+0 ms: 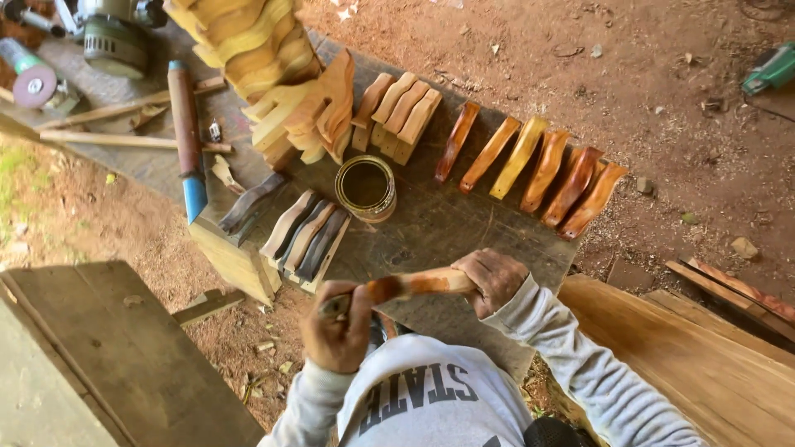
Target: Applying varnish to wooden furniture components using a brush.
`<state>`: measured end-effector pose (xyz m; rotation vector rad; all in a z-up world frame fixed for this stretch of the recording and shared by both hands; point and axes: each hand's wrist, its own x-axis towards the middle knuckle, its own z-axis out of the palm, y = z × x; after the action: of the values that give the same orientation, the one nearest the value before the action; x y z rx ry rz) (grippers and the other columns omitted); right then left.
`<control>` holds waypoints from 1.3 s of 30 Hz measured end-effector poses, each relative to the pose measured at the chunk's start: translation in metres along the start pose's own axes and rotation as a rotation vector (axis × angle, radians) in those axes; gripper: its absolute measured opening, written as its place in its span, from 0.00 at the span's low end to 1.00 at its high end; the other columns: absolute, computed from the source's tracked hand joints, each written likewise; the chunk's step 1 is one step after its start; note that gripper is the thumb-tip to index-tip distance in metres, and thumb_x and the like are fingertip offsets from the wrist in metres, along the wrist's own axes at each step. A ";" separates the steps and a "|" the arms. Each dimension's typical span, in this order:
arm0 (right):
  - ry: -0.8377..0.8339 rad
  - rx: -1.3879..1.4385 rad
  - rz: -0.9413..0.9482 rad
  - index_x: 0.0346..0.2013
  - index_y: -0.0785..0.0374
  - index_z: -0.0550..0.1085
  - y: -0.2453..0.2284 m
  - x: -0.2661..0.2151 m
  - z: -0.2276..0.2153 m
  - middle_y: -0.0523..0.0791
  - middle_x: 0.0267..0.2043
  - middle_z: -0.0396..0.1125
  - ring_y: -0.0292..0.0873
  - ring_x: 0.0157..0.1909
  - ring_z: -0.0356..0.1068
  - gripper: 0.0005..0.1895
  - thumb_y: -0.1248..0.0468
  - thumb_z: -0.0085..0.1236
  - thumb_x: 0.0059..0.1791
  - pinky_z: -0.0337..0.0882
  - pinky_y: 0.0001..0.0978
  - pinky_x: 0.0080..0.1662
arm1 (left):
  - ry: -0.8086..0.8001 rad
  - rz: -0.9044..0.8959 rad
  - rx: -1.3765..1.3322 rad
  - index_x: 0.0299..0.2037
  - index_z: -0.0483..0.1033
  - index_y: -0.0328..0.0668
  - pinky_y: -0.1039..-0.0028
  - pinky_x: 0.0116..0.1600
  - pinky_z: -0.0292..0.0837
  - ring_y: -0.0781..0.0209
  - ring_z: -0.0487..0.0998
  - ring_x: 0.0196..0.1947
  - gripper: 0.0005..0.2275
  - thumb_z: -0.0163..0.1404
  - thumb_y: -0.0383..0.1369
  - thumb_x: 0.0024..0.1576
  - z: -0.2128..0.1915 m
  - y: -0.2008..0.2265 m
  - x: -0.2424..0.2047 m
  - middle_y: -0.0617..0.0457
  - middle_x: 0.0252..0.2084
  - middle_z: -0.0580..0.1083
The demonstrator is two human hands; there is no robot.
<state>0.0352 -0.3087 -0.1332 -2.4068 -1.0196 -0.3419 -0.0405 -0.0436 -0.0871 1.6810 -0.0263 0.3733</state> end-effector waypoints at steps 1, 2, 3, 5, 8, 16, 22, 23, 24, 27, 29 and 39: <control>0.002 0.048 0.052 0.42 0.58 0.74 0.002 -0.006 0.003 0.40 0.36 0.72 0.40 0.34 0.70 0.19 0.71 0.62 0.37 0.72 0.28 0.36 | 0.026 0.014 0.093 0.33 0.71 0.38 0.81 0.14 0.63 0.70 0.65 0.10 0.04 0.50 0.26 0.60 -0.007 -0.001 0.001 0.55 0.18 0.73; -0.006 0.107 0.096 0.42 0.57 0.74 0.002 -0.012 0.006 0.40 0.37 0.72 0.40 0.35 0.71 0.22 0.72 0.64 0.34 0.72 0.28 0.36 | 0.064 0.017 0.190 0.32 0.71 0.39 0.83 0.14 0.60 0.71 0.62 0.10 0.04 0.50 0.24 0.60 -0.015 -0.001 -0.002 0.57 0.17 0.71; -0.008 0.109 0.094 0.42 0.57 0.74 0.004 -0.014 0.007 0.40 0.37 0.72 0.40 0.35 0.71 0.22 0.72 0.64 0.34 0.72 0.28 0.36 | 0.066 0.015 0.191 0.32 0.71 0.39 0.83 0.14 0.60 0.71 0.62 0.10 0.04 0.50 0.24 0.60 -0.013 0.004 0.000 0.57 0.17 0.71; 0.055 0.196 0.170 0.41 0.58 0.75 0.003 -0.019 0.013 0.43 0.38 0.72 0.38 0.30 0.71 0.20 0.74 0.65 0.36 0.75 0.25 0.32 | 0.092 -0.078 -0.158 0.36 0.73 0.38 0.83 0.22 0.74 0.67 0.73 0.17 0.03 0.48 0.26 0.62 -0.013 0.016 -0.001 0.52 0.24 0.76; 0.106 0.294 0.264 0.44 0.58 0.77 0.000 -0.021 0.011 0.43 0.40 0.73 0.39 0.30 0.71 0.21 0.68 0.68 0.36 0.72 0.28 0.32 | 0.157 -0.110 -0.108 0.32 0.75 0.38 0.82 0.19 0.71 0.67 0.74 0.14 0.02 0.51 0.26 0.57 -0.007 0.019 -0.004 0.50 0.22 0.78; 0.135 0.419 0.265 0.41 0.61 0.76 -0.007 -0.014 -0.001 0.43 0.38 0.74 0.38 0.32 0.73 0.21 0.63 0.73 0.37 0.74 0.26 0.36 | 0.158 -0.031 -0.171 0.34 0.74 0.40 0.81 0.16 0.67 0.67 0.70 0.14 0.03 0.49 0.28 0.60 -0.010 0.009 0.005 0.53 0.22 0.74; 0.136 0.446 0.269 0.41 0.60 0.76 -0.003 -0.018 -0.002 0.42 0.37 0.74 0.39 0.31 0.72 0.18 0.63 0.70 0.39 0.72 0.26 0.35 | 0.147 -0.077 -0.160 0.37 0.73 0.41 0.81 0.20 0.70 0.69 0.70 0.17 0.01 0.50 0.28 0.61 -0.024 0.008 0.013 0.55 0.24 0.74; 0.122 0.428 0.263 0.42 0.61 0.76 -0.003 -0.022 0.000 0.43 0.39 0.74 0.40 0.32 0.73 0.18 0.64 0.70 0.40 0.73 0.27 0.36 | 0.138 -0.101 -0.228 0.38 0.74 0.39 0.80 0.23 0.67 0.69 0.68 0.19 0.03 0.48 0.29 0.62 -0.023 0.021 0.015 0.55 0.23 0.72; 0.120 0.434 0.259 0.42 0.61 0.76 -0.004 -0.024 0.002 0.43 0.39 0.74 0.40 0.32 0.73 0.18 0.64 0.70 0.40 0.73 0.27 0.36 | 0.144 -0.101 -0.222 0.38 0.74 0.39 0.80 0.23 0.67 0.69 0.68 0.19 0.03 0.48 0.29 0.62 -0.018 0.022 0.015 0.55 0.23 0.72; 0.147 0.459 0.254 0.42 0.61 0.76 0.003 -0.028 0.019 0.43 0.38 0.74 0.40 0.34 0.73 0.18 0.66 0.68 0.38 0.73 0.27 0.38 | 0.157 -0.224 -0.135 0.33 0.75 0.33 0.79 0.23 0.65 0.66 0.69 0.18 0.04 0.50 0.26 0.58 -0.010 0.013 0.026 0.53 0.21 0.72; 0.298 0.716 0.556 0.39 0.57 0.82 0.007 -0.052 0.049 0.45 0.31 0.74 0.38 0.32 0.72 0.20 0.53 0.75 0.38 0.74 0.30 0.40 | 0.291 0.070 -0.056 0.37 0.78 0.34 0.78 0.27 0.69 0.63 0.71 0.18 0.05 0.50 0.28 0.62 -0.013 -0.009 0.034 0.47 0.20 0.74; 0.098 1.152 0.886 0.62 0.61 0.69 0.027 -0.136 0.081 0.54 0.58 0.72 0.44 0.55 0.69 0.26 0.62 0.60 0.49 0.72 0.49 0.56 | -0.159 0.379 0.738 0.35 0.78 0.48 0.55 0.40 0.74 0.41 0.78 0.33 0.07 0.62 0.31 0.49 -0.003 -0.079 0.154 0.50 0.29 0.78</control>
<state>-0.0359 -0.3634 -0.2667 -1.4900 0.0517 0.3652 0.1223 0.0009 -0.1227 2.4426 -0.3665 0.5762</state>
